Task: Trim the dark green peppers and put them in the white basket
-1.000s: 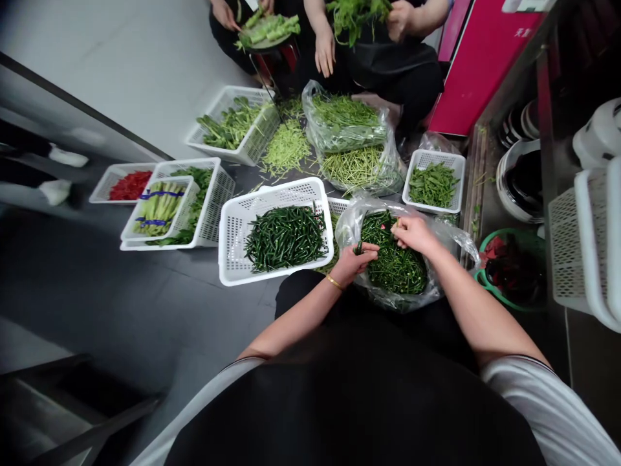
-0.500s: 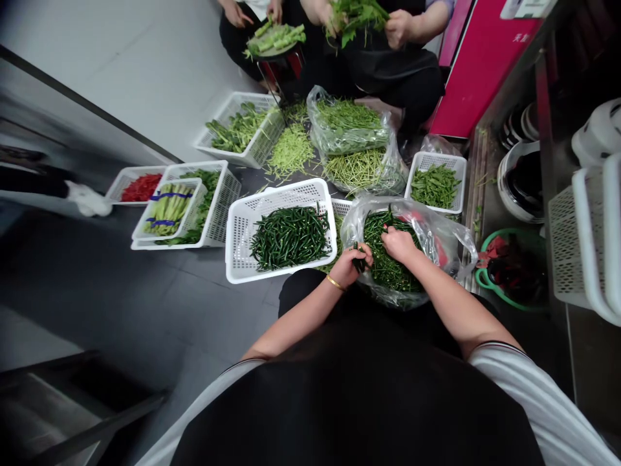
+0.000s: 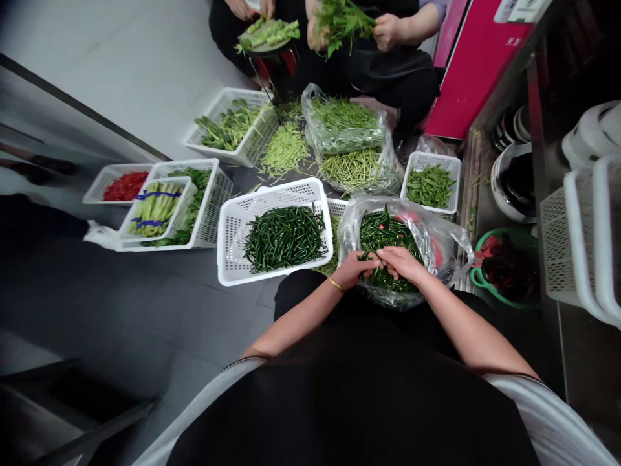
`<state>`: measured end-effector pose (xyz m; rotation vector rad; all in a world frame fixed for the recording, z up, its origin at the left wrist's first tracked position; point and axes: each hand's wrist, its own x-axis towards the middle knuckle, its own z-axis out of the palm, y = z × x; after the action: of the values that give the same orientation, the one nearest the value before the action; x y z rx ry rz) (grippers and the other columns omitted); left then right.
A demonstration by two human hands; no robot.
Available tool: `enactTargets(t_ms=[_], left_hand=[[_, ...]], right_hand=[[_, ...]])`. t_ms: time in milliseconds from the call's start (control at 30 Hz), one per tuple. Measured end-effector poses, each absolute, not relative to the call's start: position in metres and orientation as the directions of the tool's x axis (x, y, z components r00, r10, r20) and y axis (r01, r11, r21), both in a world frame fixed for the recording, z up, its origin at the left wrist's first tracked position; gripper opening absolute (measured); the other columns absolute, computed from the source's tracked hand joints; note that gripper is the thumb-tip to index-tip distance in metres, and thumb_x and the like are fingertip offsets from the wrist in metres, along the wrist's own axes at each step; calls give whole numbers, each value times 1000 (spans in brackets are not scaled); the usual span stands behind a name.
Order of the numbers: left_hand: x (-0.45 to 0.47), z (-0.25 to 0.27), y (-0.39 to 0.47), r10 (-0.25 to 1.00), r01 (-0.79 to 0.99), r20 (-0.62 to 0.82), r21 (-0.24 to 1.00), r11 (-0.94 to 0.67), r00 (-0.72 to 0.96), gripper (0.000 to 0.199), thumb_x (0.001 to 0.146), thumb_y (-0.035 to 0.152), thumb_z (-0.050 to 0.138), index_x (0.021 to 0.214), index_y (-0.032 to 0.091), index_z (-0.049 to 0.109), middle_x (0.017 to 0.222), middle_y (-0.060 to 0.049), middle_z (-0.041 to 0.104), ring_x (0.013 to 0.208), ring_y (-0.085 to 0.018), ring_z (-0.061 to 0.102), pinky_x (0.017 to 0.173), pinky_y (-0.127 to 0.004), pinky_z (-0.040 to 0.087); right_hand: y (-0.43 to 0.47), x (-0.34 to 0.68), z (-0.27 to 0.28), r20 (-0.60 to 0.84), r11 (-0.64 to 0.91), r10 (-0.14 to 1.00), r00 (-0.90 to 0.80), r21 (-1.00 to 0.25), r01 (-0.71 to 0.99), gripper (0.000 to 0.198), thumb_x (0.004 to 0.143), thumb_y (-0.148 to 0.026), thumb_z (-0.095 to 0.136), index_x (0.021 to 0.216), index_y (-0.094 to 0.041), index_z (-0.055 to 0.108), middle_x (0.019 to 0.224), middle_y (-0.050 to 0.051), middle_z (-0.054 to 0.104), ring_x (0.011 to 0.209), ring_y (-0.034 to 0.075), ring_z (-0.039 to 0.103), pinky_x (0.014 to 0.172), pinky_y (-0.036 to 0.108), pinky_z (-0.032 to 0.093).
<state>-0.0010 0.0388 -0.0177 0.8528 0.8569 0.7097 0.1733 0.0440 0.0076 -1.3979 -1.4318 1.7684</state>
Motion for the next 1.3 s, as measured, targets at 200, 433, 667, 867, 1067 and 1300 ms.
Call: enactTargets(t_ms=[200,433,667,867,1067,1300], left_hand=[[-14,-3,35,546,-131,-266,802,582,794,37,56,43,79,68,11,64,52,0,52,43,-6,36,45,-24,23],[-5,-10,36,707,-502,-254,550,667,660,40,58,51,72,74,17,57,57,1,45,49,-10,42,42,-23,25],[-4,-19,42,811,-429,-387,703,567,438,42,58,41,83,73,18,51,46,10,31,41,-3,27,44,-20,18],[10,-19,47,894,-239,-372,871,430,251,31,62,35,78,81,14,65,57,5,52,49,-5,37,49,-23,25],[9,-20,43,752,-371,-497,662,651,434,25,62,30,70,63,16,49,51,5,45,41,-5,32,40,-21,17],[-5,-20,46,788,-524,-446,589,615,424,33,60,31,75,79,16,53,63,1,58,51,-10,53,47,-21,35]], right_hand=[[31,186,18,-399,-396,662,-635,-905,156,57,76,-76,52,60,-21,49,38,-9,31,32,9,32,37,25,34],[124,188,-12,-352,112,907,-233,-334,936,45,88,-58,51,95,-19,74,95,11,73,87,23,67,77,31,47],[163,175,-32,-321,146,915,-244,-301,942,20,86,-33,59,79,-19,70,90,9,74,84,20,66,74,27,46],[83,191,2,-263,-44,897,-354,-853,520,39,88,-57,52,78,-20,58,58,1,61,52,14,55,56,27,45],[85,168,-13,-133,214,954,-270,-331,919,27,95,-36,44,100,-17,63,107,14,65,91,24,63,78,33,46],[145,175,-30,-385,199,897,-220,-93,976,20,87,-30,56,94,-18,71,103,12,70,93,23,64,77,30,45]])
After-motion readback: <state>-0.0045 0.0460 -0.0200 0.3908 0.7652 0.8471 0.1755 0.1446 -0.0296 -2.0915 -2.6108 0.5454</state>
